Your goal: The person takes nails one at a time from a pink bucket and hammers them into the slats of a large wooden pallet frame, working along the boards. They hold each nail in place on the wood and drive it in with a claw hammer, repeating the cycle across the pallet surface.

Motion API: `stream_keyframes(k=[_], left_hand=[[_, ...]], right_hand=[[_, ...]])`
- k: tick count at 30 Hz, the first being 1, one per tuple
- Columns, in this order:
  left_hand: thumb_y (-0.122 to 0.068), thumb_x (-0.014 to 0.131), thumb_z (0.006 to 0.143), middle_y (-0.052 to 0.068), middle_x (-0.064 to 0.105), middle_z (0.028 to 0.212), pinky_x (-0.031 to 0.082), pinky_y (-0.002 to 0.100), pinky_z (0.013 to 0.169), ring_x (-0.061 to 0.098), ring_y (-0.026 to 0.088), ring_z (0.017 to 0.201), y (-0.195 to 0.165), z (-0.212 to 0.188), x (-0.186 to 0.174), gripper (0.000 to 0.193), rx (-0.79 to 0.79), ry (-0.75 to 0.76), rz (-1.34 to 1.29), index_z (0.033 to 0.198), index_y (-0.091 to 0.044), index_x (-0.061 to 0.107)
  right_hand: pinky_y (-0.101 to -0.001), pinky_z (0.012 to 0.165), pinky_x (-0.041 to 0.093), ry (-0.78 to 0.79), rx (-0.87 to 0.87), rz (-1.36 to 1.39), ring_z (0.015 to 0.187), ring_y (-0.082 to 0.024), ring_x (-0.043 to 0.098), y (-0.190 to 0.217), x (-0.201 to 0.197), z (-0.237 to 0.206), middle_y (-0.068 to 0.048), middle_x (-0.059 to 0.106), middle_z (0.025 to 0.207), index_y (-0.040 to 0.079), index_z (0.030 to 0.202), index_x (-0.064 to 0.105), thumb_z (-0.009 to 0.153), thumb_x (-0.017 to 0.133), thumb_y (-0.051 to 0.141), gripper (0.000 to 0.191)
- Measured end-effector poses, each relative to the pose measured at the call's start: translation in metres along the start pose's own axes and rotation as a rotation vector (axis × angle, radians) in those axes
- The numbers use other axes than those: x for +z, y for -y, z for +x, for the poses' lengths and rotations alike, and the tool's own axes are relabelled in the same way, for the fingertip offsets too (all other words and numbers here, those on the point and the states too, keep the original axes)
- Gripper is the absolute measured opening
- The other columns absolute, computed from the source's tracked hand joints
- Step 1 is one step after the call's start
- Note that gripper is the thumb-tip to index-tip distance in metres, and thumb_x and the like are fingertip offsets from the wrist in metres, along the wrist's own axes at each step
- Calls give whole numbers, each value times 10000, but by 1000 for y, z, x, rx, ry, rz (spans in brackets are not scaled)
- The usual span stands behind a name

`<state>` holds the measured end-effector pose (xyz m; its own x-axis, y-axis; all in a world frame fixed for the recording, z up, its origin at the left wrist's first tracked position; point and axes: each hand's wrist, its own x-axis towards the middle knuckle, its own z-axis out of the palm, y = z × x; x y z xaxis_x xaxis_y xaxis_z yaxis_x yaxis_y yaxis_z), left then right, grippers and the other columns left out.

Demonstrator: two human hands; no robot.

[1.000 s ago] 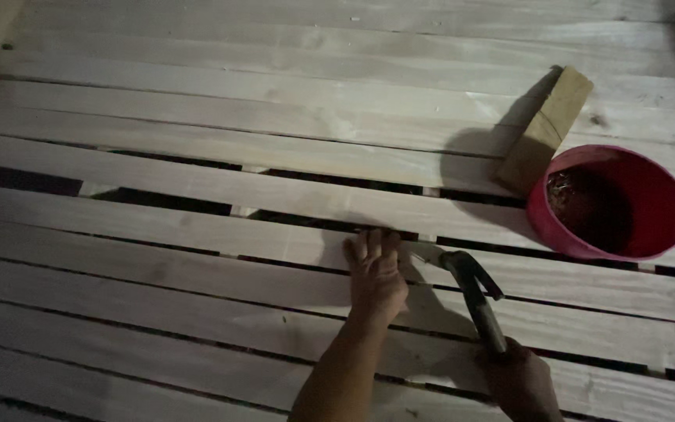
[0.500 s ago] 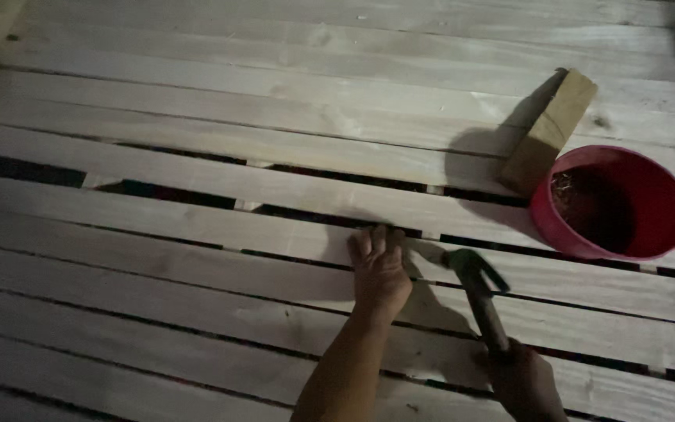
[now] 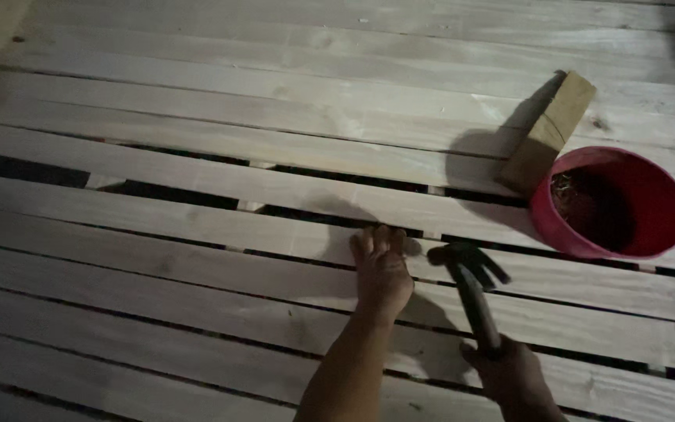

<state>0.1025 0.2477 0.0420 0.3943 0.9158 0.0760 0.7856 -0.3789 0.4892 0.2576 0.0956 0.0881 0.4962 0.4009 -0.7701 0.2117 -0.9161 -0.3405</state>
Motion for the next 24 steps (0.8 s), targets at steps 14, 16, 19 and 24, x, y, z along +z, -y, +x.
stream_keyframes(k=[14, 16, 19, 24], left_hand=[[-48, 623, 799, 261, 406, 1489, 95, 672, 1165, 257, 439, 1427, 0, 5, 9, 674, -11, -20, -19, 1453, -8, 468], [-93, 621, 859, 242, 423, 1485, 103, 668, 1186, 271, 431, 1434, 2, 4, 14, 623, 0, -31, -39, 1459, -16, 467], [-104, 610, 877, 222, 429, 1494, 127, 656, 1210, 292, 424, 1431, 7, 4, 17, 585, 11, -12, 50, 1443, -44, 476], [-77, 629, 798, 251, 393, 1477, 97, 670, 1164, 276, 450, 1405, 3, 1, 5, 679, -26, 146, 128, 1452, -30, 450]], right_hand=[[-356, 490, 451, -71, -29, 125, 477, -198, 573, -18, 1, 18, -142, 685, 632, -28, 863, 729, 889, 792, 302, 337], [-371, 479, 420, 58, 19, 425, 491, -173, 544, -16, -2, 21, -97, 703, 657, 67, 895, 751, 862, 707, 201, 145], [-401, 496, 413, -45, 82, 76, 501, -208, 483, -6, -17, 10, -130, 592, 659, 11, 878, 671, 922, 807, 342, 360], [-395, 489, 421, -221, -282, 360, 506, -193, 511, 0, -27, -8, -100, 600, 606, -20, 779, 657, 878, 784, 323, 379]])
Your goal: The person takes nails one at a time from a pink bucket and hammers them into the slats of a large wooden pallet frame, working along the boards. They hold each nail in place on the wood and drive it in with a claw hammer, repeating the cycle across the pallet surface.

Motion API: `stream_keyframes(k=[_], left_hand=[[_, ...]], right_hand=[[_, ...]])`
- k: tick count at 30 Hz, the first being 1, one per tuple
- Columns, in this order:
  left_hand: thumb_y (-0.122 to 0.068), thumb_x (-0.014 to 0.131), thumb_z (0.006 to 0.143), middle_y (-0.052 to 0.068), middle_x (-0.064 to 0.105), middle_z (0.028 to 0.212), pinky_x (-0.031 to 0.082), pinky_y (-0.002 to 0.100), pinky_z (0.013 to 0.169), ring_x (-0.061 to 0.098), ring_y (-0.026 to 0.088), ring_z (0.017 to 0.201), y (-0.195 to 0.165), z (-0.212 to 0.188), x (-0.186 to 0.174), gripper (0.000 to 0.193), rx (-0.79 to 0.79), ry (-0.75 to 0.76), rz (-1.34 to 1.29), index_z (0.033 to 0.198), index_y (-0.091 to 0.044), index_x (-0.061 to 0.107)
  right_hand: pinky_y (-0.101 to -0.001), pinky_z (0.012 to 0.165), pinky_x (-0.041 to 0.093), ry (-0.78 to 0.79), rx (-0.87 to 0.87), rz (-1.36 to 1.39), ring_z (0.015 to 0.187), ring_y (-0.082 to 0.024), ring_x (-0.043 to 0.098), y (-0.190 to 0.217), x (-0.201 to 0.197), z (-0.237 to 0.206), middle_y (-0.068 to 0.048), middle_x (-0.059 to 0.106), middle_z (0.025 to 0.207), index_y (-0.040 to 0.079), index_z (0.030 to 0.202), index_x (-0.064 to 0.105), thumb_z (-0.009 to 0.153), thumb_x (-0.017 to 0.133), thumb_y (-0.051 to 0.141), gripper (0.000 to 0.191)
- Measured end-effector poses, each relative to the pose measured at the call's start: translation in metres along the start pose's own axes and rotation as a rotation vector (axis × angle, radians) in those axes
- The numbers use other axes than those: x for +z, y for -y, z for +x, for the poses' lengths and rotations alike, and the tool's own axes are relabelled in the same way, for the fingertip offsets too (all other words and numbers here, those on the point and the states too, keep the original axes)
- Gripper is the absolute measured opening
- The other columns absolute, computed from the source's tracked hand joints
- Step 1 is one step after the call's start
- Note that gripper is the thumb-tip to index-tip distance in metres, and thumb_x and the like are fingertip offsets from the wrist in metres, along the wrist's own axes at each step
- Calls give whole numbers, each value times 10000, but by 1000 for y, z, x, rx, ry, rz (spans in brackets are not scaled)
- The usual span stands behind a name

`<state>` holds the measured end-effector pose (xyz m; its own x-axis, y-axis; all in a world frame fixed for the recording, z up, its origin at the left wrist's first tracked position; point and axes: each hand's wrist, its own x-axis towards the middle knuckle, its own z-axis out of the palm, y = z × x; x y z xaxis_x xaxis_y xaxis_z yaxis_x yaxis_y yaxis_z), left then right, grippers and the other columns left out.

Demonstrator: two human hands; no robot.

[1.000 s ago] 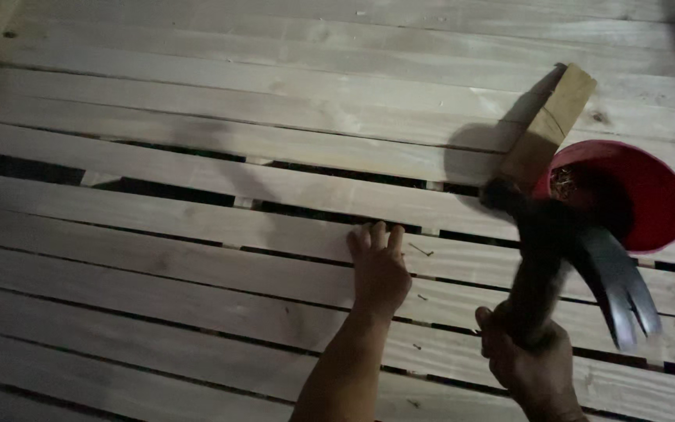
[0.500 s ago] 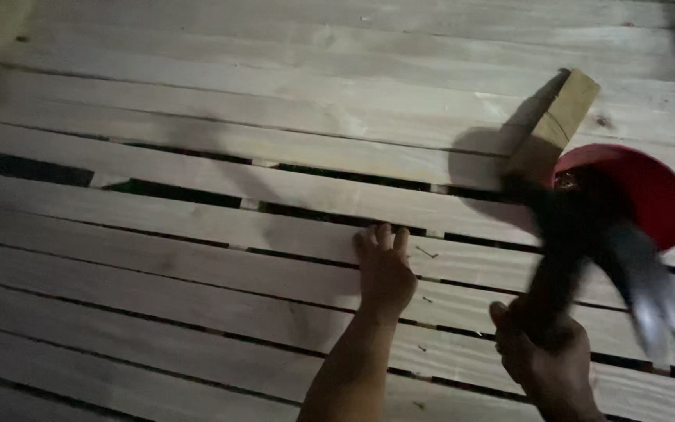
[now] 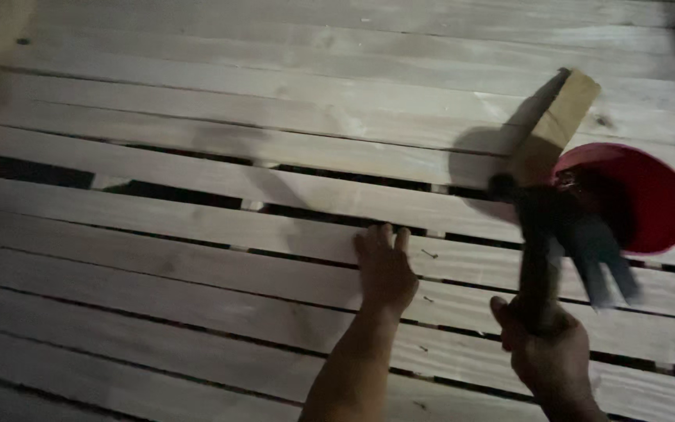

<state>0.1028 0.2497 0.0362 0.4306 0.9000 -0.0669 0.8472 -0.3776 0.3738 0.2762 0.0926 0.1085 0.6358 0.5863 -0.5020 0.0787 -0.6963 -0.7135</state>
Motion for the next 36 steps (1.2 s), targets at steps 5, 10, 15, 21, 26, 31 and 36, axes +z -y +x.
stream_keyframes(k=[5, 10, 15, 21, 26, 31, 36], left_hand=[[-14, 619, 767, 211, 396, 1508, 94, 639, 1207, 276, 421, 1446, -7, 1, -15, 699, -43, 26, -92, 1450, -60, 475], [-33, 670, 731, 227, 353, 1549, 84, 652, 1166, 240, 453, 1421, -4, 5, -7, 732, -30, 40, -35, 1432, -68, 463], [-106, 700, 764, 283, 333, 1529, 87, 744, 1132, 228, 521, 1403, 1, 6, -3, 748, 43, -98, -56, 1462, -52, 438], [-75, 658, 837, 189, 463, 1430, 184, 674, 1127, 352, 424, 1363, -4, 0, -7, 554, 54, -239, -55, 1376, -72, 528], [-117, 619, 909, 218, 427, 1477, 178, 636, 1189, 319, 408, 1420, -1, -4, -4, 542, 29, -59, -52, 1432, -36, 504], [-155, 663, 856, 258, 241, 1615, 80, 647, 1175, 181, 418, 1447, 2, -1, -1, 726, -11, 141, -14, 1530, -75, 404], [-54, 653, 814, 244, 264, 1604, 118, 637, 1170, 185, 429, 1493, 4, -6, -7, 731, 48, 101, 10, 1510, -52, 433]], right_hand=[[-404, 544, 457, 129, 160, -413, 525, -224, 575, -24, 30, 13, -93, 607, 569, 6, 855, 705, 908, 770, 347, 351], [-436, 488, 399, 278, 354, -209, 493, -258, 486, -21, 27, 29, -108, 536, 580, -82, 897, 677, 892, 806, 307, 409], [-399, 470, 390, 122, 167, -37, 499, -198, 475, -37, 20, 19, -99, 557, 608, -74, 880, 677, 854, 836, 305, 412], [-375, 556, 492, 197, 227, -355, 581, -189, 588, -59, 35, 29, -98, 688, 692, 16, 1057, 752, 865, 816, 316, 362], [-437, 570, 485, 158, 360, -275, 581, -254, 562, -53, 19, 24, -168, 643, 708, 5, 1135, 737, 902, 781, 374, 439], [-420, 665, 574, 54, 121, -349, 692, -292, 735, -84, 28, 21, -207, 740, 747, -4, 996, 780, 856, 802, 390, 419], [-445, 725, 607, 164, 30, -571, 782, -327, 775, -102, 16, 55, -162, 798, 832, 121, 1115, 775, 850, 717, 454, 429]])
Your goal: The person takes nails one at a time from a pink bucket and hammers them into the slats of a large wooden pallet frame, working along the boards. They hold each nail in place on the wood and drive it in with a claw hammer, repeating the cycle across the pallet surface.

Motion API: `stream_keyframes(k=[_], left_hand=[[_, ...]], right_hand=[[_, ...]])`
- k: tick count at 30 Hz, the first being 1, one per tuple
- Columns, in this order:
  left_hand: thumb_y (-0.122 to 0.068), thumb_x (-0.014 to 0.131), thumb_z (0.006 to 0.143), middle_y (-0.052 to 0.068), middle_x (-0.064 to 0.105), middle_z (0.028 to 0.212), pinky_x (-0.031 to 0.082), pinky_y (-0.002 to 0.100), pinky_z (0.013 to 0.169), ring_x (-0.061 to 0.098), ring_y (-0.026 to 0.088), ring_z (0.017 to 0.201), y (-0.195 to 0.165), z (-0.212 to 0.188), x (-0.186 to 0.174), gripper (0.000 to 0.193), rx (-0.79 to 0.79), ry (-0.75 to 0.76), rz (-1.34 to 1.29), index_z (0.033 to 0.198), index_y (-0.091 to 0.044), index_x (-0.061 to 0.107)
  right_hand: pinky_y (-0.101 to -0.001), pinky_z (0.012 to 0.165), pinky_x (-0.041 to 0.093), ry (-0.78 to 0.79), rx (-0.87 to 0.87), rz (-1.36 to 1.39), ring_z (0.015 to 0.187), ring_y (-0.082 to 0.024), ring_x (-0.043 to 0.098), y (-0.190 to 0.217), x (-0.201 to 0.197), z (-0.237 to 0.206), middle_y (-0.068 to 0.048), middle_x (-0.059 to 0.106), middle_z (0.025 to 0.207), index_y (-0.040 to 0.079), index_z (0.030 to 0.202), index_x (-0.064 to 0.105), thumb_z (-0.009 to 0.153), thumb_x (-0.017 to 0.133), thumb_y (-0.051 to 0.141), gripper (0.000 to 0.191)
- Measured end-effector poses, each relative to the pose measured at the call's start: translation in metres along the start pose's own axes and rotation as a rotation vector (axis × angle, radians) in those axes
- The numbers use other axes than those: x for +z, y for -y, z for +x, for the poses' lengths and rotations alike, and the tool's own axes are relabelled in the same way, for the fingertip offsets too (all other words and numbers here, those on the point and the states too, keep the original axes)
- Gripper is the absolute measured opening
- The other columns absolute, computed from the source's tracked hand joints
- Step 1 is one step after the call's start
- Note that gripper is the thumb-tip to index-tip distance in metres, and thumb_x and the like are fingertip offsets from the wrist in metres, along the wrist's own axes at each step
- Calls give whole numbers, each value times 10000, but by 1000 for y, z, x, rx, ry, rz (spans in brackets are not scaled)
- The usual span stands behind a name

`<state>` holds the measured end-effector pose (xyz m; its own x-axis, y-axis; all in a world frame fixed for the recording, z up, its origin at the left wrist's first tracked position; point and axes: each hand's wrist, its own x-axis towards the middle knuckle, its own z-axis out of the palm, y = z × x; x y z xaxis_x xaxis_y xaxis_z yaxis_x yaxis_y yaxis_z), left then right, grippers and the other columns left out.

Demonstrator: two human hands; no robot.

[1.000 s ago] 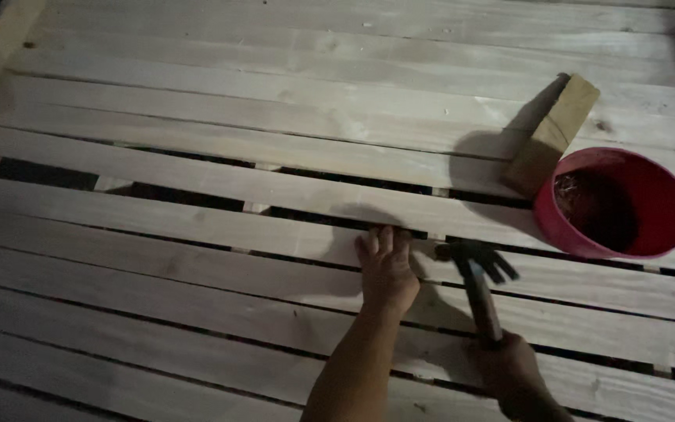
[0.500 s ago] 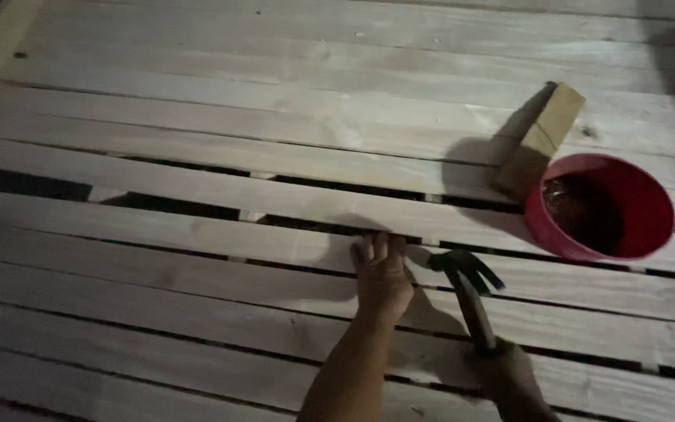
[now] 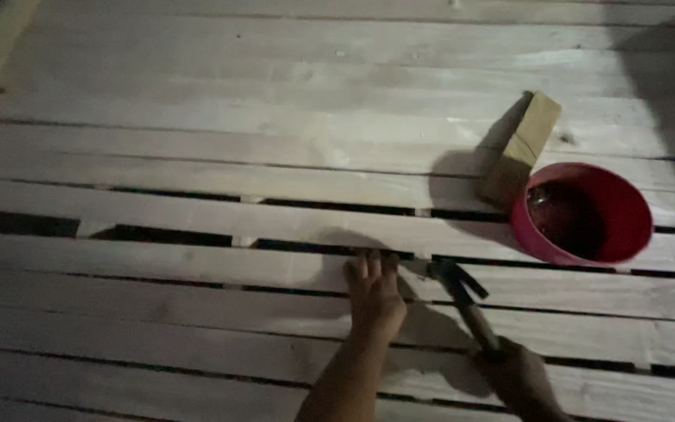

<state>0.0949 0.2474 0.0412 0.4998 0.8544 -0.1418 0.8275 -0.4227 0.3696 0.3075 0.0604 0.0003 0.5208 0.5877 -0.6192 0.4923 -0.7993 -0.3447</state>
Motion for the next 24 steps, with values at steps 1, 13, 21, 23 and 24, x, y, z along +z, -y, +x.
stream_keyframes(k=[1, 13, 21, 23, 24], left_hand=[[-86, 643, 850, 247, 285, 1579, 121, 639, 1179, 203, 440, 1473, 1, -1, -2, 671, -16, 13, -22, 1488, -47, 440], [-5, 682, 776, 233, 460, 1357, 274, 592, 1107, 394, 406, 1278, -4, -4, -14, 618, 40, 43, -6, 1373, -29, 526], [-1, 666, 841, 254, 459, 1358, 377, 569, 1036, 483, 413, 1212, -9, 13, -35, 527, -29, 6, -83, 1344, 5, 509], [-32, 689, 846, 259, 502, 1302, 424, 549, 1011, 513, 403, 1187, -21, 28, -38, 460, -11, -79, -178, 1275, 34, 537], [-48, 700, 849, 261, 524, 1274, 447, 539, 998, 528, 398, 1175, -25, 33, -40, 430, -11, -113, -217, 1240, 49, 551]], right_hand=[[-446, 734, 604, -12, -1, 14, 796, -323, 763, 1, -5, 5, -151, 789, 843, 125, 1114, 782, 839, 722, 459, 437], [-405, 883, 622, -24, -29, -447, 986, -304, 784, 11, -55, 40, -104, 812, 1032, 162, 1349, 604, 558, 952, 485, 922], [-461, 915, 599, 61, 206, -173, 1030, -348, 776, 13, -50, 38, -164, 817, 1066, 127, 1254, 699, 825, 720, 578, 623], [-465, 904, 587, 74, 178, -197, 1036, -359, 761, 18, -49, 45, -174, 807, 1081, 113, 1271, 698, 830, 719, 613, 667], [-436, 910, 589, 93, 43, -350, 1047, -342, 753, 21, -47, 44, -147, 800, 1095, 124, 1299, 661, 737, 805, 631, 770]])
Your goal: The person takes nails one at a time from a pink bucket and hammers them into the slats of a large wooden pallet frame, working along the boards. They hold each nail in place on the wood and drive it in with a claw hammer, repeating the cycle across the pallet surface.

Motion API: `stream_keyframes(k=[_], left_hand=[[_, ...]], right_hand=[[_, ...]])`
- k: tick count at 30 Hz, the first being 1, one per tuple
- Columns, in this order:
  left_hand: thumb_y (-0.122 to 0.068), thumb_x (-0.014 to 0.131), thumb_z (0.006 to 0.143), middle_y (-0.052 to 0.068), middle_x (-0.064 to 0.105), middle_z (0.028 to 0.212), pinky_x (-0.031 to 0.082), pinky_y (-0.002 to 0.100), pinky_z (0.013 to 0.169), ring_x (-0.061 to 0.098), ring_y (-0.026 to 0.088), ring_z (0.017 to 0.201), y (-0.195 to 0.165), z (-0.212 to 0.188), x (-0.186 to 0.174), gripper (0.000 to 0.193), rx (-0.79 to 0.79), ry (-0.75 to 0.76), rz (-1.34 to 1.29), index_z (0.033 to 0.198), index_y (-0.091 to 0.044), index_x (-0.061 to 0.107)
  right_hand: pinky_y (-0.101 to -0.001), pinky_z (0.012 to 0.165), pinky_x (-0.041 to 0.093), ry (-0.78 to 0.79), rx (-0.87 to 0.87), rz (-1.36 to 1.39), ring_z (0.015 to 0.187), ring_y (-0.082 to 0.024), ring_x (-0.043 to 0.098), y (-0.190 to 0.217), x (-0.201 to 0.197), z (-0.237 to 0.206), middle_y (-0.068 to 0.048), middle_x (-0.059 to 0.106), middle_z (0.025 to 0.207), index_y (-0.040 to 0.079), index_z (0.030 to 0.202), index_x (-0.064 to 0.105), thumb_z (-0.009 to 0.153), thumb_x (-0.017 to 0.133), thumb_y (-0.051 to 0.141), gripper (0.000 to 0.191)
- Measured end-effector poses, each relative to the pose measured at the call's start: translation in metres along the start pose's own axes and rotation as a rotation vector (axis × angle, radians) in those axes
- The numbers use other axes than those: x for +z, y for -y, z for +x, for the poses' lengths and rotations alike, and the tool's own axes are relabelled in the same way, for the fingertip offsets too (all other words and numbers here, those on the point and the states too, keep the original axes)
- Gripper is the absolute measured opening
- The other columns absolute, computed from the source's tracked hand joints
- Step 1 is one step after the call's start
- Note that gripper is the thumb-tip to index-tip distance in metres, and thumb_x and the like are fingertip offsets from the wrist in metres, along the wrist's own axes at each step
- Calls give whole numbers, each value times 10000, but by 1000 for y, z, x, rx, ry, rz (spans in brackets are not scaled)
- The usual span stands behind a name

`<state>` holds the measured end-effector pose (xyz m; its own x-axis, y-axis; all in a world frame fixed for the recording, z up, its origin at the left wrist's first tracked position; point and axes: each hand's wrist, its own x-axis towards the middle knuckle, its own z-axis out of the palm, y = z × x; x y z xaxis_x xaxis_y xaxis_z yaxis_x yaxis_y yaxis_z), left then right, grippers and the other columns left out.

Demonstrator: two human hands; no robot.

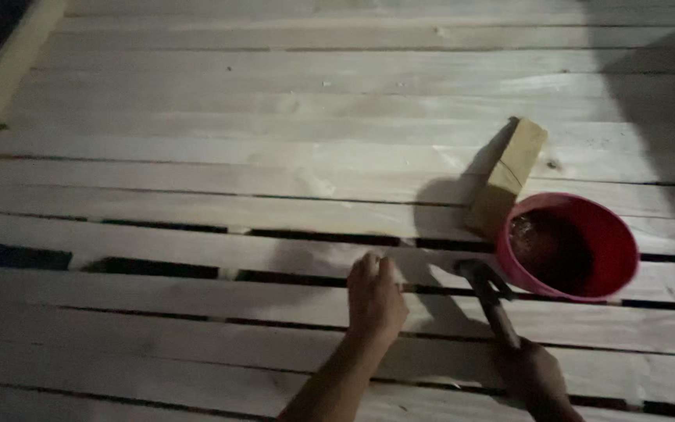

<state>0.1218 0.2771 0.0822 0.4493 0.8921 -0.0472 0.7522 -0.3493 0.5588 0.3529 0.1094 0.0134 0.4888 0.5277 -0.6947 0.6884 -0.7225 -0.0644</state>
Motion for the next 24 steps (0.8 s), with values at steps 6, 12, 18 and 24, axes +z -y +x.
stream_keyframes(k=[6, 12, 18, 24], left_hand=[[38, 627, 851, 219, 656, 1200, 548, 494, 929, 624, 387, 1125, -99, 45, 32, 248, 417, -280, -394, 1091, 9, 682], [-31, 614, 835, 160, 692, 1081, 504, 509, 1066, 644, 351, 1144, -179, 47, 71, 144, 630, -51, -262, 900, -4, 740], [-43, 588, 876, 259, 665, 1198, 517, 489, 1018, 630, 395, 1148, -182, 60, 121, 225, 405, 177, -124, 975, 53, 765], [-42, 555, 916, 287, 667, 1218, 540, 489, 976, 662, 412, 1130, -194, 77, 161, 275, 113, 354, -97, 1083, 63, 747]], right_hand=[[-468, 885, 587, 35, 78, 366, 1002, -346, 769, 1, -13, -10, -168, 806, 1073, 115, 1233, 729, 901, 661, 444, 472], [-396, 832, 608, 69, -280, -217, 988, -272, 758, -4, -30, 0, -134, 760, 1087, 82, 1183, 653, 983, 604, 358, 344], [-383, 861, 620, 97, -319, -258, 1009, -260, 736, -5, -21, -2, -128, 726, 1107, 50, 1204, 570, 1011, 627, 327, 342], [-402, 902, 606, 132, -175, 65, 1028, -286, 737, -11, -25, -17, -139, 743, 1107, 62, 1205, 610, 965, 683, 354, 385]])
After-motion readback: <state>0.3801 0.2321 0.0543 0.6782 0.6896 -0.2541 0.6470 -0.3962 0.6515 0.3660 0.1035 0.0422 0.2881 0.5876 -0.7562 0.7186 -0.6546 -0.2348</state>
